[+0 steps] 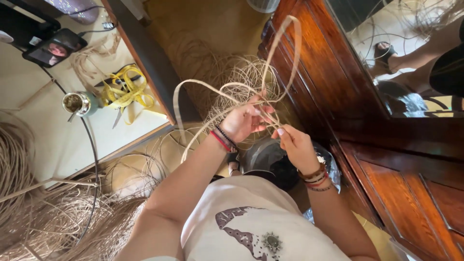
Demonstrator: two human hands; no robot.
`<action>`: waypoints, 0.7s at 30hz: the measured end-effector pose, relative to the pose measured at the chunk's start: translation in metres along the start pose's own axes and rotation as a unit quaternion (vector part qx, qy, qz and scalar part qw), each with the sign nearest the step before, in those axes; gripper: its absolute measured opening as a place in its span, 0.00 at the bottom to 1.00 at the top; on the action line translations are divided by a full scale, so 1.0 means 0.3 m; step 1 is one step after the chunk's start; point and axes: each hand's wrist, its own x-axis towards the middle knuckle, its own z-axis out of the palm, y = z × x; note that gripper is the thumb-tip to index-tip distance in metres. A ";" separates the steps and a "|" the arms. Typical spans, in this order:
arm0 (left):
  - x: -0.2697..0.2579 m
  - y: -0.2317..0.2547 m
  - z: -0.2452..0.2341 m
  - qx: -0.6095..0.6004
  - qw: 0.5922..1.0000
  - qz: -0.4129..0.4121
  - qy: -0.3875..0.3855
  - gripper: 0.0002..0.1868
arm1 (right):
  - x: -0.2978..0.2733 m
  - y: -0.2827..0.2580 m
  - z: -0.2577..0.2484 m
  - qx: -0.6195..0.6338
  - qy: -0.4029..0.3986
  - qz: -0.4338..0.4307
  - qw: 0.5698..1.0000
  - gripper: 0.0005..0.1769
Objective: The person is measuring and organizing long natural fiber strands, likely for a weaving or craft project.
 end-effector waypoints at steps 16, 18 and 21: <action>0.145 -0.140 -0.069 0.317 0.862 0.358 0.166 0.08 | 0.002 -0.043 -0.045 0.293 -0.174 0.038 0.940 0.19; 0.142 -0.130 -0.065 0.320 0.851 0.379 0.171 0.07 | 0.006 -0.031 -0.048 0.290 -0.175 0.041 0.940 0.19; 0.122 -0.111 -0.031 0.239 0.895 0.351 0.135 0.12 | 0.012 -0.005 -0.047 0.299 -0.177 0.044 0.937 0.19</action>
